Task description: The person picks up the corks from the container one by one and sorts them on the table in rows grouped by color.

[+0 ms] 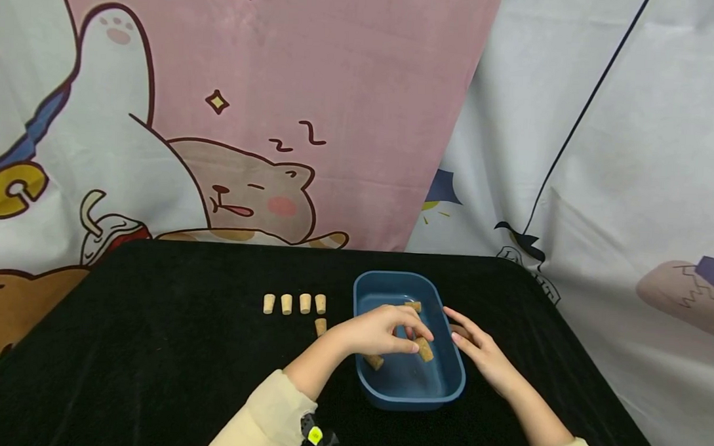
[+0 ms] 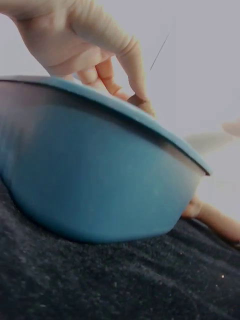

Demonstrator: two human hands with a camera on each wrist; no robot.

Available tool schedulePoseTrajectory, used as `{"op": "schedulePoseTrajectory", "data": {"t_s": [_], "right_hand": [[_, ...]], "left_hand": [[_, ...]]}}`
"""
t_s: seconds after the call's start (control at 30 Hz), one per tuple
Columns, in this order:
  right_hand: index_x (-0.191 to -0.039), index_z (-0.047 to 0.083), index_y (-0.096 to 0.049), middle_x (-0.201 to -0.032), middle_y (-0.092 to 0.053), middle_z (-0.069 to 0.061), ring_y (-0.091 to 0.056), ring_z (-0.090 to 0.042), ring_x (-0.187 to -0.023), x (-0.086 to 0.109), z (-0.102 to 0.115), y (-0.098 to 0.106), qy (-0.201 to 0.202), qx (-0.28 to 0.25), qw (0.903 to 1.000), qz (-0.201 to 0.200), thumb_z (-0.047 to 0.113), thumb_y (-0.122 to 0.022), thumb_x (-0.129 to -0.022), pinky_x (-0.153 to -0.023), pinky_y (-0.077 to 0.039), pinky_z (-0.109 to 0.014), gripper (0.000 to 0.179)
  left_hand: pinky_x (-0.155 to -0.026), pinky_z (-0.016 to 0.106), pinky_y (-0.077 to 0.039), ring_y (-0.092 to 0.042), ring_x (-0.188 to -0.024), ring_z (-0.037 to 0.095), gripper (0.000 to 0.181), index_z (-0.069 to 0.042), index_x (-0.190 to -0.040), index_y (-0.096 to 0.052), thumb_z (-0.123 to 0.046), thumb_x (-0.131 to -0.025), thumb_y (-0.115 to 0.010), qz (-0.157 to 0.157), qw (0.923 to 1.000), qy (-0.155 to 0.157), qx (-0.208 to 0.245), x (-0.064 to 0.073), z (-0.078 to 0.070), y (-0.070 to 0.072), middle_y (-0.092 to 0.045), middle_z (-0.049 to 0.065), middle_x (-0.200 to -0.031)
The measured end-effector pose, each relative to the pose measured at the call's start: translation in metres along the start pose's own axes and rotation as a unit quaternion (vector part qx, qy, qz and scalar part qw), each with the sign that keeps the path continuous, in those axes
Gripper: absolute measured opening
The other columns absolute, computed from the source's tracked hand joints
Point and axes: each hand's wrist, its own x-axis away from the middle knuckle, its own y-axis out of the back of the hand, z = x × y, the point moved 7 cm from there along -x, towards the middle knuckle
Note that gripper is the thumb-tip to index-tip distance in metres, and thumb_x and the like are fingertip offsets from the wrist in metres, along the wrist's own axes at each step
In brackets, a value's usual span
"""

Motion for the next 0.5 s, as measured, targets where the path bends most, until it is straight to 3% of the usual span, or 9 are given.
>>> {"op": "schedulePoseTrajectory", "data": {"t_s": [0.23, 0.5], "right_hand": [[-0.151, 0.013, -0.026, -0.137, -0.043, -0.03, -0.058, -0.013, -0.11, 0.0, -0.001, 0.0, -0.011, 0.004, 0.9999, -0.009, 0.018, -0.04, -0.104, -0.088, -0.048, -0.043, 0.05], [-0.151, 0.012, -0.026, -0.139, -0.041, -0.03, -0.058, -0.015, -0.111, 0.0, 0.0, 0.0, -0.009, -0.004, 0.9999, -0.01, 0.018, -0.041, -0.103, -0.087, -0.049, -0.041, 0.05]], "left_hand": [[-0.073, 0.022, -0.048, -0.052, -0.092, 0.003, 0.028, -0.014, -0.123, -0.064, -0.016, -0.096, -0.059, -0.035, 0.9994, 0.005, -0.002, 0.015, -0.008, 0.014, -0.056, -0.009, -0.112], [-0.078, 0.025, -0.047, -0.05, -0.095, 0.006, 0.029, -0.013, -0.124, -0.064, -0.019, -0.097, -0.058, -0.06, 0.9981, -0.011, -0.003, 0.034, -0.018, 0.029, -0.055, -0.009, -0.109]]}}
